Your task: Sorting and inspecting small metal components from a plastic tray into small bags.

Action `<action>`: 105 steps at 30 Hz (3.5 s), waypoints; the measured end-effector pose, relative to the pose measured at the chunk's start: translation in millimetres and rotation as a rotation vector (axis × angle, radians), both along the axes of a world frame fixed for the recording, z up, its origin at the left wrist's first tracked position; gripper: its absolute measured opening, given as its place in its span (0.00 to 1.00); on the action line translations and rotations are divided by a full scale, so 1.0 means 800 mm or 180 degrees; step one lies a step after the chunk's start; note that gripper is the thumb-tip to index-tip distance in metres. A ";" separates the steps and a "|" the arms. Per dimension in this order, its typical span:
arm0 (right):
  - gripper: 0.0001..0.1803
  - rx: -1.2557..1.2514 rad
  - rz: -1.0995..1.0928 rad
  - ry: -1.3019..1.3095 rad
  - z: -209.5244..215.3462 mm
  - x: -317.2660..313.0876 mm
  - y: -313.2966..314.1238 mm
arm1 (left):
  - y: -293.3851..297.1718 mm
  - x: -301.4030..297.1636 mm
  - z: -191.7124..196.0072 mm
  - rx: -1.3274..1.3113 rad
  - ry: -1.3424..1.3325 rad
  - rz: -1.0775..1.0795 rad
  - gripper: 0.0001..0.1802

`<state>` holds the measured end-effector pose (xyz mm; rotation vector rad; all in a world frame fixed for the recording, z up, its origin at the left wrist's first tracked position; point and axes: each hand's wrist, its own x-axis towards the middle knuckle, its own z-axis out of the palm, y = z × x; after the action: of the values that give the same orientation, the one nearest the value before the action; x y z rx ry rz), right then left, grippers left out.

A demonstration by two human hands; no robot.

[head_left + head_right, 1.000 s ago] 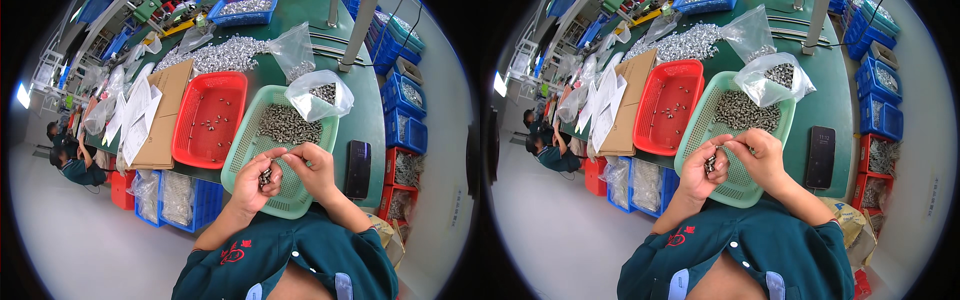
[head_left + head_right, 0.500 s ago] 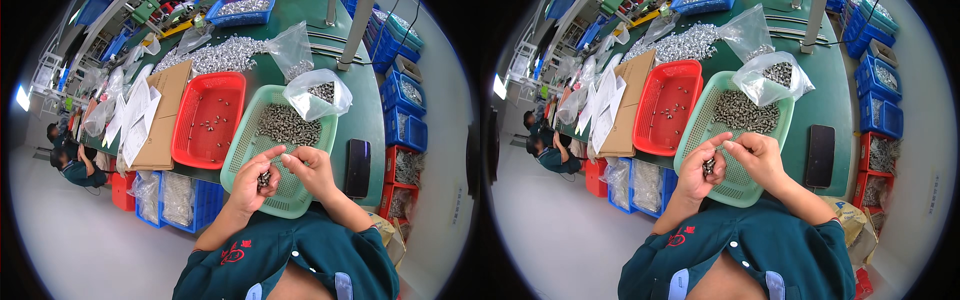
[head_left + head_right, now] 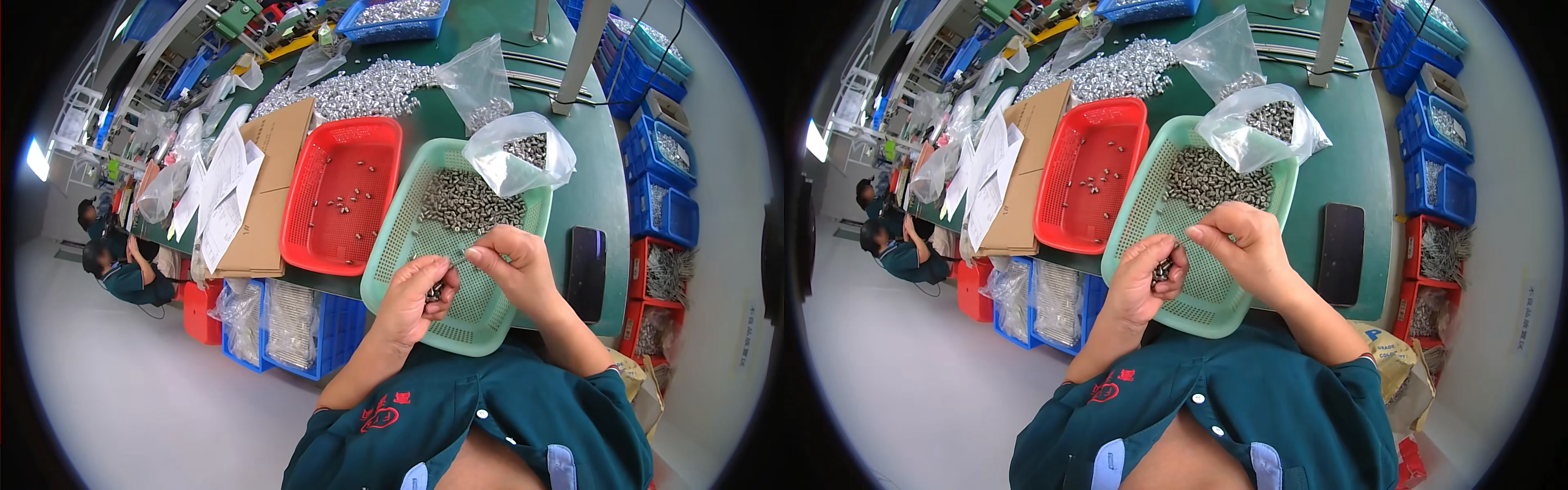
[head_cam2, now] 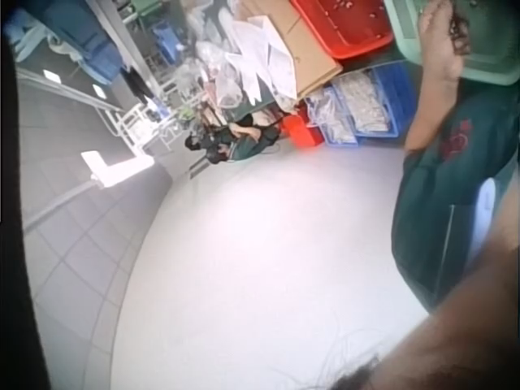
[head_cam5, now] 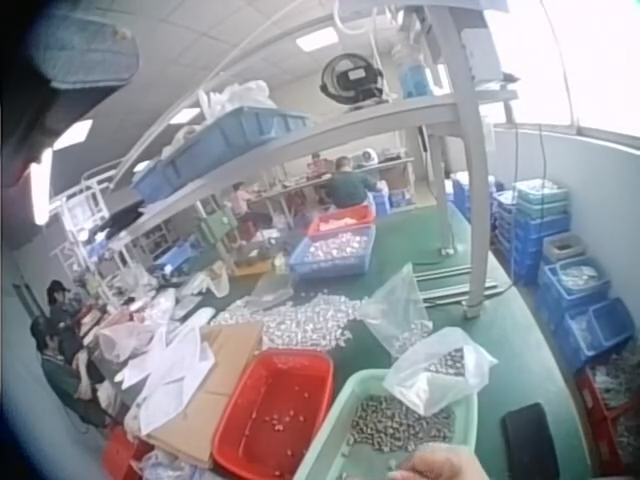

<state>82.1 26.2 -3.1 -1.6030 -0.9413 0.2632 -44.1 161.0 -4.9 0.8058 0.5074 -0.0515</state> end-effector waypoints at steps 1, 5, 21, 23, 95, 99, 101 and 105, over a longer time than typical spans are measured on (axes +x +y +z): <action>0.09 0.0001 0.0001 -0.0001 0.000 0.000 0.001 | -0.001 0.001 0.000 0.0001 -0.0001 0.0001 0.13; 0.06 -0.0075 0.0327 0.0150 -0.001 -0.003 0.003 | -0.003 0.002 0.001 -0.0245 0.0003 -0.0071 0.14; 0.08 0.0047 -0.0218 0.1598 -0.017 0.009 0.000 | 0.005 0.005 -0.017 -0.0735 0.0154 0.0155 0.19; 0.09 0.0015 -0.0222 0.1490 -0.018 0.008 -0.001 | 0.007 0.004 -0.020 -0.0808 0.0092 0.0140 0.21; 0.05 0.0222 0.0045 -0.0012 -0.005 0.007 -0.003 | -0.002 0.004 -0.006 -0.0206 0.0031 0.0052 0.12; 0.05 0.0544 -0.0023 -0.0503 -0.006 0.001 0.003 | 0.000 0.003 -0.003 -0.0480 0.0134 -0.0002 0.13; 0.04 0.0473 -0.0027 -0.0361 -0.002 -0.002 0.001 | 0.001 0.003 -0.007 -0.0515 0.0103 0.0001 0.13; 0.05 -0.0093 -0.0058 -0.0154 0.005 0.000 -0.007 | 0.000 0.003 -0.007 -0.0482 0.0055 -0.0031 0.13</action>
<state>82.1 20.8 0.7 -1.6505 -0.9632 0.2274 -41.5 161.2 -10.3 0.6601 0.5097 -0.1046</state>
